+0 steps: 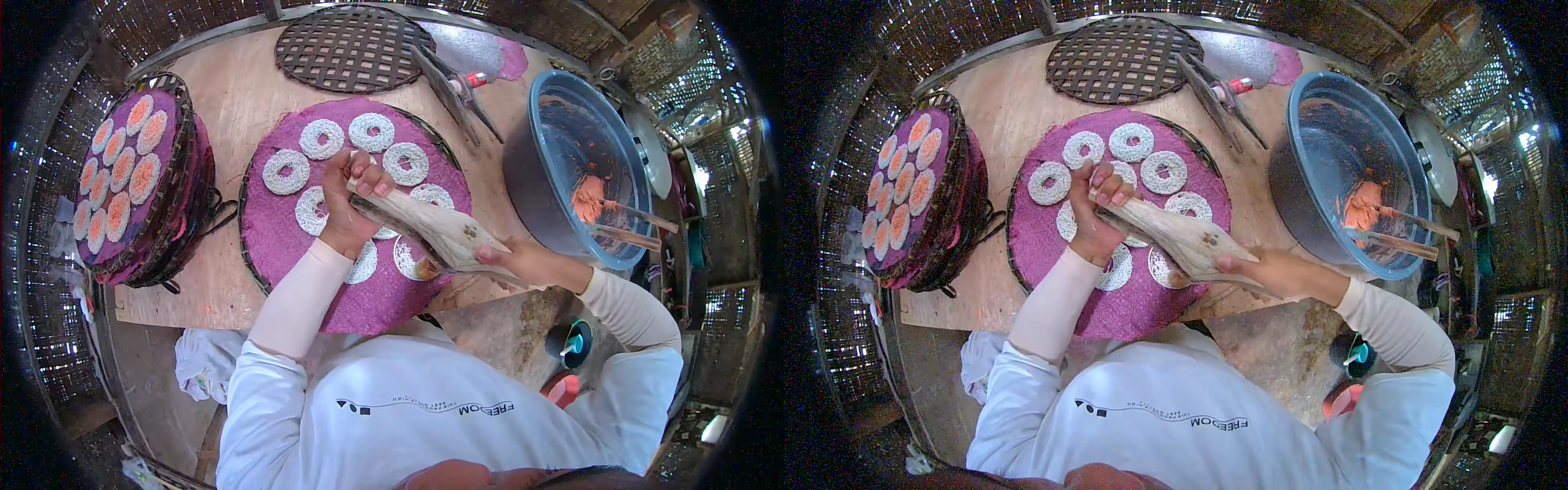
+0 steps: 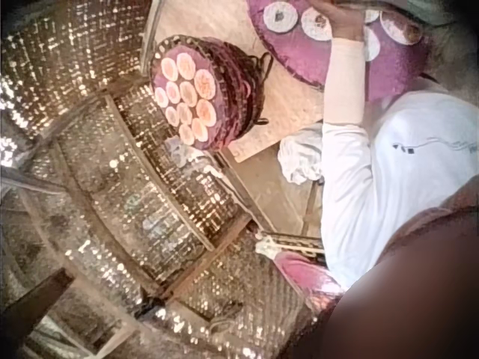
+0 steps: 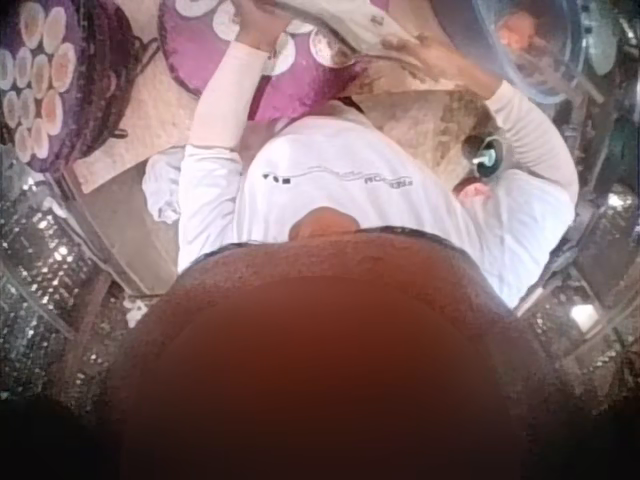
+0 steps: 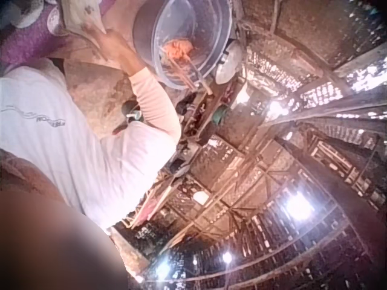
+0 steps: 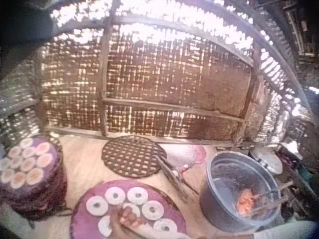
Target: The person uses a wooden tool to scoop a white paste from a large metal bowl and places it into a circular mold on a pink mat. They then use the tool to press and shape the paste into a ring. This process is repeated multiple times to create several sushi rings, which are arranged on the mat.
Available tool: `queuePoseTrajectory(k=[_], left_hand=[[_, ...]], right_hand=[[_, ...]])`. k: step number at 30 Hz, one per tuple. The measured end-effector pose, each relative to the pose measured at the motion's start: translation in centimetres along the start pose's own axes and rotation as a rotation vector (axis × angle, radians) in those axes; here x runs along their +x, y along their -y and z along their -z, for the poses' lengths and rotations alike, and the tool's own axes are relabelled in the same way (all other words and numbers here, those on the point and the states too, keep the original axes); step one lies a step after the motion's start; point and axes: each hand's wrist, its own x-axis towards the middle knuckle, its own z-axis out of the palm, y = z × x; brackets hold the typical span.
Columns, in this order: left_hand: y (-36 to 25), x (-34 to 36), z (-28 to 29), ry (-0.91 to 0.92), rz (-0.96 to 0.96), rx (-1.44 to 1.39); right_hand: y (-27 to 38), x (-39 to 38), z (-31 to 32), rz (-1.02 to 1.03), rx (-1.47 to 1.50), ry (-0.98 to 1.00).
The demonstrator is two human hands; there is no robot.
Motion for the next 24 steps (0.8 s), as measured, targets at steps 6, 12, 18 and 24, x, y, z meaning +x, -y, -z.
queuePoseTrajectory(k=[6, 12, 18, 24], left_hand=[[1.2, 1.0, -1.0, -0.062, -0.032, -0.078], [-0.9, 1.6, -0.8, 0.129, -0.066, 0.007], [-3.0, -0.2, -1.7, -0.009, -0.123, 0.088], [-1.9, -2.0, -0.8, -0.163, -0.086, -0.027]], right_hand=[[1.8, -1.2, 1.4, -0.030, -0.274, -0.197], [2.4, 0.0, 0.3, 0.050, -0.300, -0.300], [2.5, 1.7, -1.7, 0.057, -0.228, -0.257], [1.7, 1.0, -2.2, 0.022, -0.252, -0.219]])
